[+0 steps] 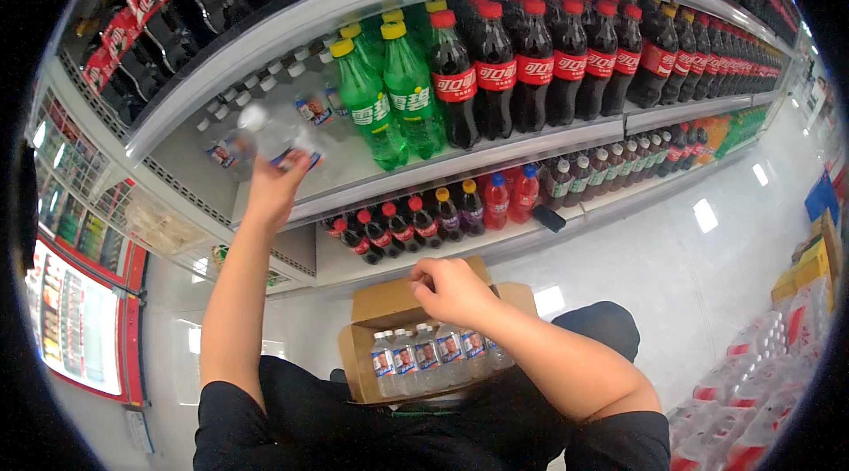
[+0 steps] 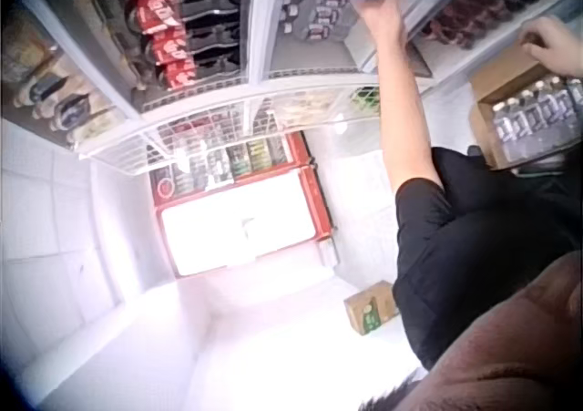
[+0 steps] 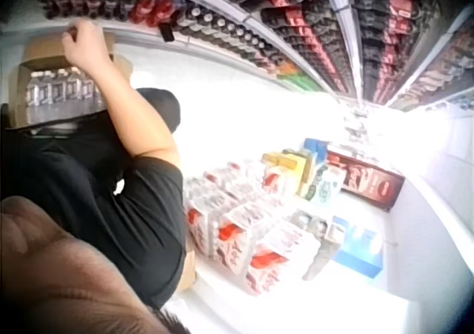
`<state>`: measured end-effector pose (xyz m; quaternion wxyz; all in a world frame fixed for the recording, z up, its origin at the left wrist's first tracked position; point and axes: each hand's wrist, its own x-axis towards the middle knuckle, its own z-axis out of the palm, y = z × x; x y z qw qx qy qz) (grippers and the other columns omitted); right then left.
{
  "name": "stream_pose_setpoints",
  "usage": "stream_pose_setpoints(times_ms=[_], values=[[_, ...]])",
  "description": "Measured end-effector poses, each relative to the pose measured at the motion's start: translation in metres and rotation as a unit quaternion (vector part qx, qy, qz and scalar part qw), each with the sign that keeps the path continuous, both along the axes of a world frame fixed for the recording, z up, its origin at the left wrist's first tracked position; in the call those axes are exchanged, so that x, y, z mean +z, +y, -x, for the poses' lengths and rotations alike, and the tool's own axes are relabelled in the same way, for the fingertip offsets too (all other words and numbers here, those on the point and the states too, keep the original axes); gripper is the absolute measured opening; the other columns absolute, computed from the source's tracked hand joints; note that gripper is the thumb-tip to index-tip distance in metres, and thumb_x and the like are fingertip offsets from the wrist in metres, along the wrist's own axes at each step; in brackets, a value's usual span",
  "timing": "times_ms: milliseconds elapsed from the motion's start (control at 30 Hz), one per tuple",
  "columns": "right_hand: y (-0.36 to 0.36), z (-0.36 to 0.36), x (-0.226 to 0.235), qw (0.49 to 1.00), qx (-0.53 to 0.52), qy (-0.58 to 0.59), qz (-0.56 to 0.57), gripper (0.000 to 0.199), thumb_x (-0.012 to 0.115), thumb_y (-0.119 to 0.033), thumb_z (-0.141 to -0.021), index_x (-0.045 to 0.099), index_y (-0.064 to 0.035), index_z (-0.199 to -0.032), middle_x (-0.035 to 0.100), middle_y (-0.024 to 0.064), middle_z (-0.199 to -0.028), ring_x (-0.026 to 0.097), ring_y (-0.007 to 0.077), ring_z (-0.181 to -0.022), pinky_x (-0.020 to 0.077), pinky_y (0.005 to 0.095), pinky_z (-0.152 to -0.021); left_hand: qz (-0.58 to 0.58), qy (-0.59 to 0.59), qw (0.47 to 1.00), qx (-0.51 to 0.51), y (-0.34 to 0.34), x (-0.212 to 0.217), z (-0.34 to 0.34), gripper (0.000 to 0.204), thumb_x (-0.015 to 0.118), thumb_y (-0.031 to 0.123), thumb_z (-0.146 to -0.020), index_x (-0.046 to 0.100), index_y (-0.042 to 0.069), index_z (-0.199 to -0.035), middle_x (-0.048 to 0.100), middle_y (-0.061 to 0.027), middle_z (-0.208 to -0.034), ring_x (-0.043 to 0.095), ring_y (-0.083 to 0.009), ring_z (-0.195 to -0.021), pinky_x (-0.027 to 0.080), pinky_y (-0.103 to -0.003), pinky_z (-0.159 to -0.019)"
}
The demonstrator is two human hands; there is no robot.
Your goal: The person sits on the floor in front of a refrigerated display case and restocks the middle shelf with bottled water. They take bottles one by one from a cardboard box on their lap and place them in a row on the shelf.
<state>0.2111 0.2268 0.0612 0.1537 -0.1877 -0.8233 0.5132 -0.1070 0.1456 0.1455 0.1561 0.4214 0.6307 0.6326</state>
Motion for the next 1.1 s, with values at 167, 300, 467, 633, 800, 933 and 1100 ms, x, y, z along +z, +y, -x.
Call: stream_pose_setpoints(times_ms=[167,300,467,633,800,933,1100], values=[[-0.004,-0.002,0.004,1.000,-0.005,0.026,-0.017,0.018,0.064,-0.014,-0.089,0.070,0.0011,-0.096,0.073,0.0216,-0.084,0.072,0.0391,-0.082,0.0567,0.0447,-0.079,0.032,-0.002,0.999,-0.026,0.060,-0.011,0.019,0.044,0.078,0.003,-0.088,0.055,0.003,-0.125,0.067,-0.0039,-0.108,0.064,-0.0135,-0.096,0.054,-0.031,-0.086],[-0.003,-0.004,-0.001,0.999,0.002,0.039,-0.031,0.018,0.066,-0.014,-0.090,0.071,0.0021,-0.098,0.073,0.0184,-0.082,0.074,0.0317,-0.077,0.0579,0.0390,-0.073,0.122,0.048,0.991,-0.005,0.083,-0.027,0.032,0.045,0.075,0.019,-0.095,0.052,0.000,-0.128,0.068,-0.0072,-0.106,0.066,-0.0149,-0.090,0.055,-0.032,-0.075],[-0.002,-0.005,-0.001,0.998,0.027,0.039,-0.029,0.019,0.065,-0.014,-0.090,0.071,0.0018,-0.099,0.074,0.0191,-0.085,0.074,0.0337,-0.080,0.0582,0.0397,-0.075,0.159,0.167,0.971,0.069,0.092,-0.041,0.032,0.051,0.068,0.033,-0.099,0.050,-0.003,-0.129,0.071,-0.0154,-0.100,0.070,-0.0189,-0.087,0.055,-0.034,-0.063],[-0.002,0.002,-0.005,0.999,0.031,0.010,0.002,0.020,0.061,-0.014,-0.088,0.071,-0.0002,-0.097,0.073,0.0220,-0.087,0.072,0.0398,-0.086,0.0567,0.0459,-0.081,0.234,0.295,0.917,0.132,0.092,-0.033,0.035,0.053,0.070,0.028,-0.096,0.049,-0.004,-0.133,0.073,-0.0227,-0.098,0.072,-0.0373,-0.090,0.055,-0.047,-0.075],[0.002,0.005,-0.025,0.995,0.040,-0.065,-0.064,0.021,0.062,-0.015,-0.087,0.071,-0.0006,-0.100,0.073,0.0216,-0.087,0.072,0.0398,-0.086,0.0572,0.0478,-0.081,0.063,0.359,0.904,0.222,0.063,-0.037,-0.025,0.047,0.070,0.019,-0.089,0.058,-0.006,-0.126,0.063,-0.0300,-0.123,0.059,-0.0487,-0.117,0.049,-0.051,-0.096],[-0.003,-0.004,-0.019,0.924,0.189,-0.285,-0.171,0.027,0.062,-0.023,-0.089,0.071,-0.0029,-0.106,0.074,0.0223,-0.102,0.071,0.0405,-0.098,0.0567,0.0500,-0.088,0.071,0.413,0.908,-0.014,-0.062,-0.062,-0.101,0.043,0.070,0.014,-0.087,0.059,-0.005,-0.123,0.061,-0.0260,-0.119,0.059,-0.0451,-0.115,0.049,-0.050,-0.099],[-0.020,-0.010,-0.061,0.813,0.271,-0.441,-0.269,0.035,0.066,-0.031,-0.091,0.074,-0.0071,-0.115,0.074,0.0175,-0.110,0.072,0.0346,-0.107,0.0579,0.0464,-0.090,0.462,0.303,0.807,-0.209,-0.142,-0.166,-0.113,0.036,0.067,0.024,-0.092,0.065,0.005,-0.122,0.068,-0.0205,-0.118,0.066,-0.0398,-0.109,0.054,-0.050,-0.092]])
